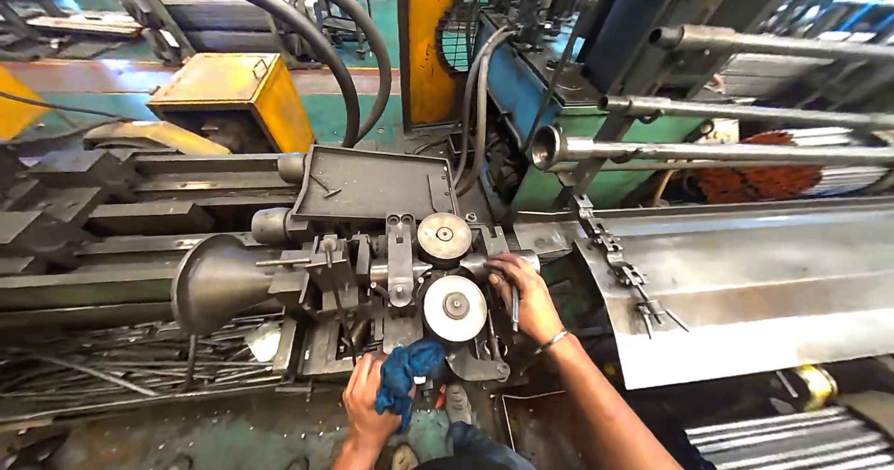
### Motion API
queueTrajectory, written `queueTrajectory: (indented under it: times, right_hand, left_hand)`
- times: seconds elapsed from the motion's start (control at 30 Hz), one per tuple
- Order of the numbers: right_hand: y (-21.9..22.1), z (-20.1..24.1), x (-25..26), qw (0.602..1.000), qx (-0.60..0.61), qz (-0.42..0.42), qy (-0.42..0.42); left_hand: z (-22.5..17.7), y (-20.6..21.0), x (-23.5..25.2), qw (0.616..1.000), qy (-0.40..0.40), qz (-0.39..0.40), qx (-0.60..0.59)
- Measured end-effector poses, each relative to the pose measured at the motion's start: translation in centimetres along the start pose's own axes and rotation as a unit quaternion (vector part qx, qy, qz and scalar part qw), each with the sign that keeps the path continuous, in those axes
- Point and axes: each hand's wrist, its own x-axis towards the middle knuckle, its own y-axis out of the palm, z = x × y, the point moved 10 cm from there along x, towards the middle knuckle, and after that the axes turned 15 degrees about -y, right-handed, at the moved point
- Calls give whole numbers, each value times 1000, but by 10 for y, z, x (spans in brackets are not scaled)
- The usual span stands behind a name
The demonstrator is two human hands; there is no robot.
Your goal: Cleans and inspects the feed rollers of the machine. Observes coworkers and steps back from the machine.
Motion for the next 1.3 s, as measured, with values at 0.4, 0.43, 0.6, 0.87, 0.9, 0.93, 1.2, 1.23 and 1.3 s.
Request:
queueTrajectory:
  times: [0.4,0.43,0.6,0.87,0.9,0.93,1.2,1.23,1.3]
  right_hand:
    - [-32,8,33,981,-98,167,-22]
    - [-36,9,35,987,-93,129,-19]
    - [-34,1,54,986,-145,80,18]
    - [-18,-62,-14,845,289,-310,326]
    - [-14,-61,-23,801,339,-354,344]
    - [-13,-57,-27,784,365,-369,339]
    - [-18,-52,-45,872,419,-211,140]
    - [-15,-48,-44,871,432,-197,129]
    - [-7,-44,-42,875,430,-188,120]
  left_hand:
    - [4,-2,-1,1000,-23,-6,10]
    - [5,-2,-2,1000,-25,-9,13]
    - [5,-2,-3,1000,-22,-16,15]
    - [8,-2,-7,998,-35,-29,34]
    - [9,-2,-7,998,-37,-28,32]
    - [10,-2,-7,998,-37,-25,31]
    - [11,0,-8,999,-39,-15,24]
    - [10,-1,-8,999,-40,-14,24]
    - [8,-3,-6,999,-41,-11,21]
